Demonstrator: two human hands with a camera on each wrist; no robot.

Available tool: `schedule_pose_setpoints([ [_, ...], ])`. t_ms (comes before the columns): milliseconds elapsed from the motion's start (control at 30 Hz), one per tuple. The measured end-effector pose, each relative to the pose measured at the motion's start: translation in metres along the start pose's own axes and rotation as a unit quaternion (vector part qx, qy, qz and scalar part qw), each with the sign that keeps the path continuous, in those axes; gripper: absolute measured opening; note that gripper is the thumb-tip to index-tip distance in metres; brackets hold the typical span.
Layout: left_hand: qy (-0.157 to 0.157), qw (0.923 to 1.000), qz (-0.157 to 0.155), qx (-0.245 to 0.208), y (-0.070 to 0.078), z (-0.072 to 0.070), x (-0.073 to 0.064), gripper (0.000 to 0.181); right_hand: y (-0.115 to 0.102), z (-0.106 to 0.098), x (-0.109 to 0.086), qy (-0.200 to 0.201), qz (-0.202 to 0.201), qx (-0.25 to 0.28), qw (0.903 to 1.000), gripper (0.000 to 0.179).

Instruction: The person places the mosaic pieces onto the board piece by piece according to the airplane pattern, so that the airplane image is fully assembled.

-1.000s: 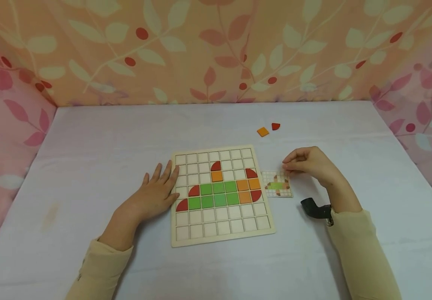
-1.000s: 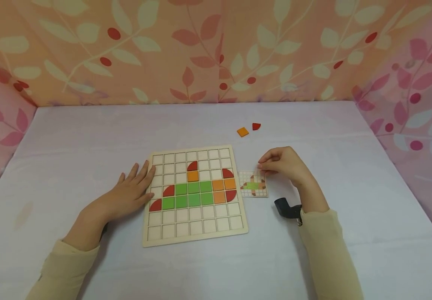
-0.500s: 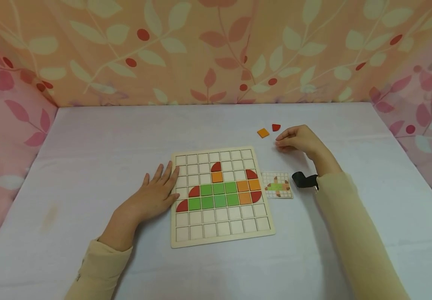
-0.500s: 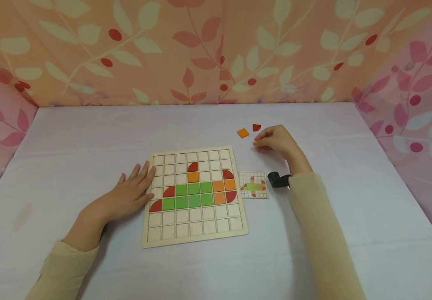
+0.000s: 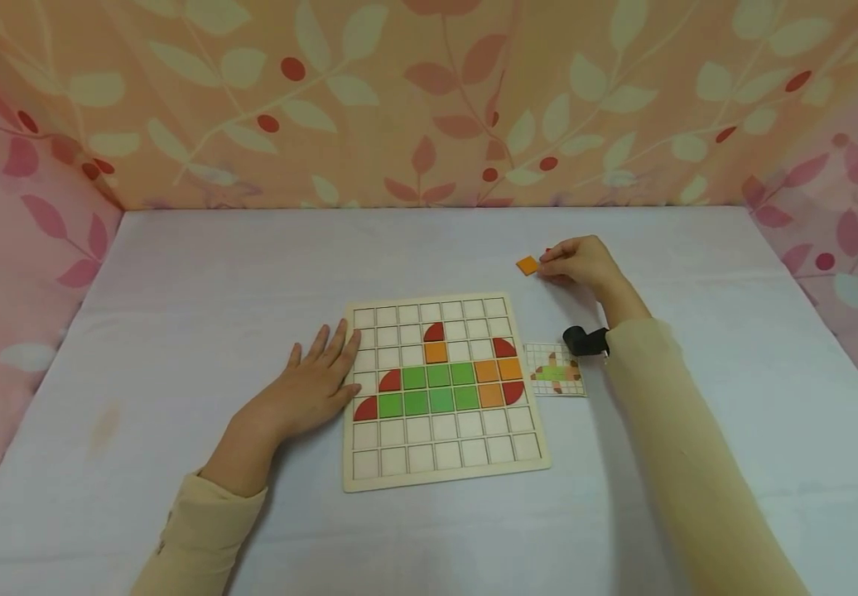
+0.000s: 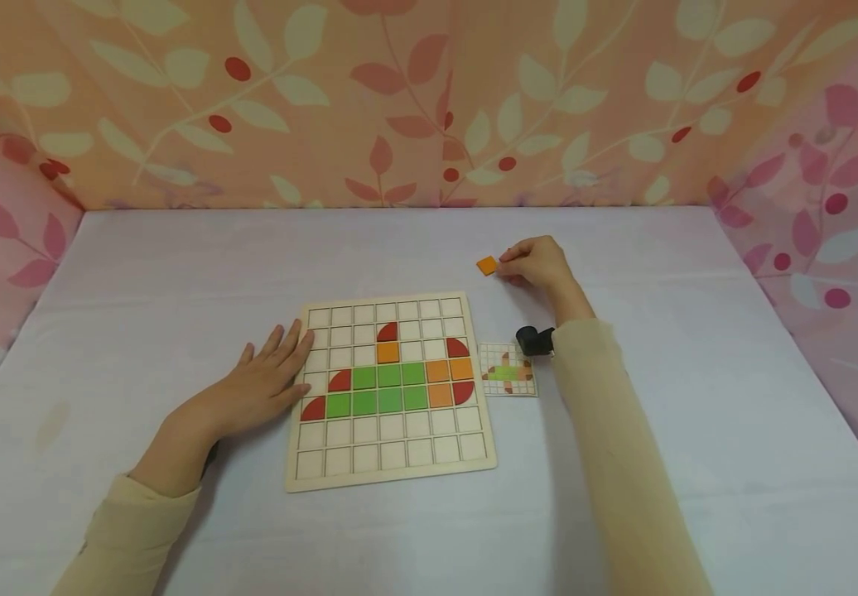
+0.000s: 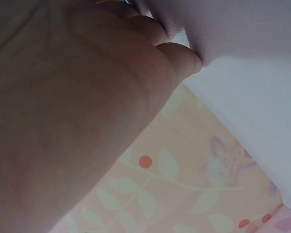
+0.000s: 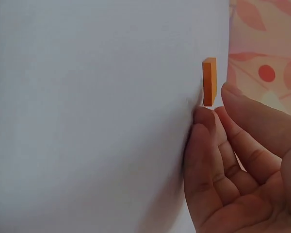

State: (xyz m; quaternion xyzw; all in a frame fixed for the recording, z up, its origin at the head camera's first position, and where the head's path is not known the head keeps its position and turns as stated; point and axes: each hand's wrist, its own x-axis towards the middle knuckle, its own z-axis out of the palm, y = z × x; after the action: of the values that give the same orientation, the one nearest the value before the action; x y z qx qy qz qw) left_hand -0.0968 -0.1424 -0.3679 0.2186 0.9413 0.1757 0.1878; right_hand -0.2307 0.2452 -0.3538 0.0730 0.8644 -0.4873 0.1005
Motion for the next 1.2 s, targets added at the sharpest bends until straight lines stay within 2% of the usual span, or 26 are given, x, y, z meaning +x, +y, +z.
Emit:
schedule_pose_setpoints([
  [433, 0.000, 1.0000, -0.005, 0.003, 0.000, 0.000, 0.001, 0.067, -0.005, 0.012, 0.008, 0.032, -0.013, -0.081, 0.9961, 0.032],
  [600, 0.000, 1.0000, -0.006, 0.002, 0.001, 0.000, 0.000, 0.067, -0.004, 0.014, 0.010, 0.029, -0.022, -0.091, 0.9952, 0.030],
  [767, -0.002, 1.0000, -0.008, 0.004, 0.001, 0.001, 0.000, 0.068, -0.004, 0.013, 0.009, 0.026, -0.031, -0.076, 0.9963, 0.026],
  [967, -0.003, 1.0000, -0.009, 0.004, 0.001, 0.001, 0.000, 0.068, -0.007, 0.007, -0.001, 0.038, -0.040, -0.063, 0.9965, 0.022],
  [1200, 0.000, 1.0000, -0.006, 0.007, 0.000, 0.001, 0.001, 0.068, -0.013, 0.002, -0.022, 0.037, -0.036, 0.018, 0.9985, 0.019],
])
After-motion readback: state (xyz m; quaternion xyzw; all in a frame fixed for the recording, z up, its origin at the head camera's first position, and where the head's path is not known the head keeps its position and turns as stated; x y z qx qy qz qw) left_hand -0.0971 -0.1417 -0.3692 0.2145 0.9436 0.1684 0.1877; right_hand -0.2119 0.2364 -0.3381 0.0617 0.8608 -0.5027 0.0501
